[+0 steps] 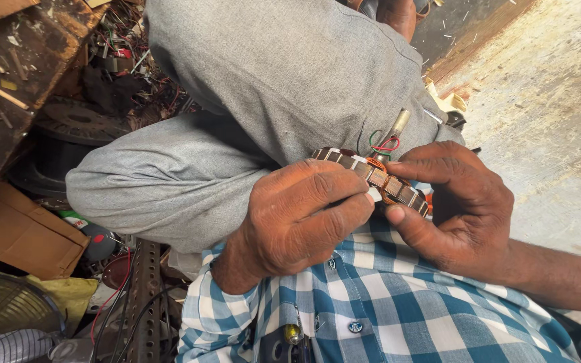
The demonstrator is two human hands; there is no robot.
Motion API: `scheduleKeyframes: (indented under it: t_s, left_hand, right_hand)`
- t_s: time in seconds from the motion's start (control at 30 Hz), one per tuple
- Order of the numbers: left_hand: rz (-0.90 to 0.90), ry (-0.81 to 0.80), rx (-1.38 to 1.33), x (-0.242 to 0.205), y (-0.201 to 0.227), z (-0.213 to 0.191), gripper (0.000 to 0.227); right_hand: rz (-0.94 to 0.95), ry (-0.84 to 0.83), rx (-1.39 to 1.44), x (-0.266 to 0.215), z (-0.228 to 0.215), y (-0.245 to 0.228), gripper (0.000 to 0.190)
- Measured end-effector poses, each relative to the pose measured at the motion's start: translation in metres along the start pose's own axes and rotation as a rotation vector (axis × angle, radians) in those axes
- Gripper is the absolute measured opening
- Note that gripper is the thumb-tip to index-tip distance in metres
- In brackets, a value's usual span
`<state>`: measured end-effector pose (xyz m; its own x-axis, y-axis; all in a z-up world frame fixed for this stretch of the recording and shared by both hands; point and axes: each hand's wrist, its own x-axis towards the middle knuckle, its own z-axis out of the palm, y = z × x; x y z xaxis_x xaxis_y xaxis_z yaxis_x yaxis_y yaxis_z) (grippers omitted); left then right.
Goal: The person sits on the floor and works on a circular electric motor stator. They use a pair of scissors to cut wires and manipulate the copper windings, occasionally reaching for tools on a nearby cluttered workbench.
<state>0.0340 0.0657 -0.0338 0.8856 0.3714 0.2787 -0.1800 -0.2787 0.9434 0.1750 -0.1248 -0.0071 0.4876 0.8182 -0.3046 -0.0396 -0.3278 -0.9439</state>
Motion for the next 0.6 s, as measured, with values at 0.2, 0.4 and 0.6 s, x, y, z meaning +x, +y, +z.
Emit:
scheduleKeyframes:
  t_s: [0.2,0.4,0.6]
  left_hand:
    - [0.072,-0.104,0.169,0.011,0.014,-0.008,0.019]
    - [0.112,-0.105,0.186,0.019,0.013,-0.007,0.018]
    - [0.017,-0.064,0.029,0.008,0.005,-0.003,0.016]
  right_hand:
    - [0.01,0.042,-0.035,-0.001,0.005,-0.001,0.034]
    - [0.004,0.046,-0.042,0.0,0.006,0.002,0.032]
    - [-0.037,0.055,-0.053,0.001,0.008,0.004,0.032]
